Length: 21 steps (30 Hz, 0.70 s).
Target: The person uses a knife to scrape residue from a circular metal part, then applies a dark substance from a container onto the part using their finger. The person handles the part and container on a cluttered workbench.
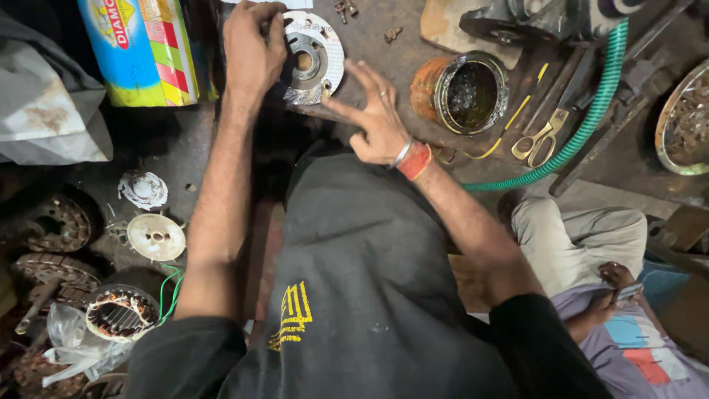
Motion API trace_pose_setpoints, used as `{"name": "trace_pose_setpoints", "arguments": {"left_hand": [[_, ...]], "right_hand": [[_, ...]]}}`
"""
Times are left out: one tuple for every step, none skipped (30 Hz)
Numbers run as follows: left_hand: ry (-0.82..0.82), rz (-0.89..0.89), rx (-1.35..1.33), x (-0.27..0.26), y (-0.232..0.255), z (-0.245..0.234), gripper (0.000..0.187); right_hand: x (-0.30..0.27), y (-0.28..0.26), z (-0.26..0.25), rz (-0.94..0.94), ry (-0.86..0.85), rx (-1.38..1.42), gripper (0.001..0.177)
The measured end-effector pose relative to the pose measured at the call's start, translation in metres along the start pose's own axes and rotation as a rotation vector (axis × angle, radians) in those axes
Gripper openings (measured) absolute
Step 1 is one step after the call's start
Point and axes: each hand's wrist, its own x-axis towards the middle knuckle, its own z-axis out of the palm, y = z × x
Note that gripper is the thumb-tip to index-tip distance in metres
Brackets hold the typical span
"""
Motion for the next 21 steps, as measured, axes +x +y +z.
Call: {"name": "trace_pose_setpoints", "arguments": {"left_hand": [[0.003, -0.024, -0.005, -0.003, 0.001, -0.002, 0.014], [0.005, -0.049, -0.010, -0.006, 0.001, -0.004, 0.015], [0.023, -0.093, -0.019, -0.010, 0.002, -0.006, 0.016], [0.042, -0.138, -0.028, -0.014, 0.002, -0.009, 0.019], [0.062, -0.177, -0.039, -0.015, 0.002, -0.011, 0.021], [0.050, -0.217, -0.045, -0.018, 0.001, -0.014, 0.022], [0.037, -0.256, -0.051, -0.021, 0.001, -0.018, 0.024], [0.023, -0.296, -0.057, -0.023, 0.000, -0.021, 0.026], [0.002, -0.322, -0.051, -0.023, -0.002, -0.023, 0.026], [-0.020, -0.348, -0.045, -0.024, -0.004, -0.025, 0.027], [-0.045, -0.375, -0.040, -0.026, -0.006, -0.026, 0.028], [-0.052, -0.377, -0.050, -0.027, -0.007, -0.026, 0.027], [-0.059, -0.373, -0.059, -0.024, -0.009, -0.026, 0.027], [-0.067, -0.369, -0.068, -0.022, -0.010, -0.026, 0.027], [-0.074, -0.370, -0.065, -0.021, -0.011, -0.025, 0.026], [-0.081, -0.370, -0.061, -0.021, -0.012, -0.025, 0.026], [-0.090, -0.369, -0.058, -0.019, -0.013, -0.023, 0.025], [-0.085, -0.333, -0.050, -0.018, -0.013, -0.022, 0.025], [-0.080, -0.296, -0.039, -0.016, -0.015, -0.021, 0.024], [-0.076, -0.260, -0.029, -0.015, -0.016, -0.020, 0.024], [-0.084, -0.247, -0.026, -0.012, -0.017, -0.017, 0.023]], "right_hand": [[0.003, 0.003, -0.001, 0.015, 0.035, -0.005, 0.069], [0.008, 0.008, -0.002, 0.030, 0.071, -0.011, 0.068], [0.012, 0.014, -0.004, 0.042, 0.079, -0.031, 0.070], [0.016, 0.019, -0.004, 0.054, 0.088, -0.052, 0.072], [0.019, 0.024, -0.005, 0.063, 0.100, -0.076, 0.075], [0.021, 0.025, -0.004, 0.052, 0.074, -0.121, 0.076], [0.019, 0.025, -0.002, 0.042, 0.050, -0.165, 0.076], [0.016, 0.024, 0.000, 0.031, 0.026, -0.209, 0.077], [0.011, 0.021, 0.003, 0.000, 0.041, -0.250, 0.075], [0.007, 0.018, 0.005, -0.031, 0.056, -0.291, 0.072], [0.001, 0.014, 0.006, -0.059, 0.069, -0.331, 0.070], [-0.003, 0.011, 0.007, -0.059, 0.079, -0.351, 0.067], [-0.003, 0.011, 0.008, -0.058, 0.094, -0.374, 0.065], [0.000, 0.013, 0.007, -0.057, 0.109, -0.397, 0.062], [0.002, 0.014, 0.007, -0.044, 0.126, -0.394, 0.065], [0.007, 0.018, 0.007, -0.031, 0.142, -0.392, 0.067], [0.011, 0.021, 0.008, -0.015, 0.161, -0.391, 0.070], [0.015, 0.024, 0.009, -0.041, 0.116, -0.386, 0.071], [0.018, 0.024, 0.011, -0.067, 0.073, -0.379, 0.072], [0.018, 0.024, 0.013, -0.094, 0.030, -0.372, 0.073], [0.015, 0.024, 0.014, -0.087, 0.022, -0.330, 0.074]]}}
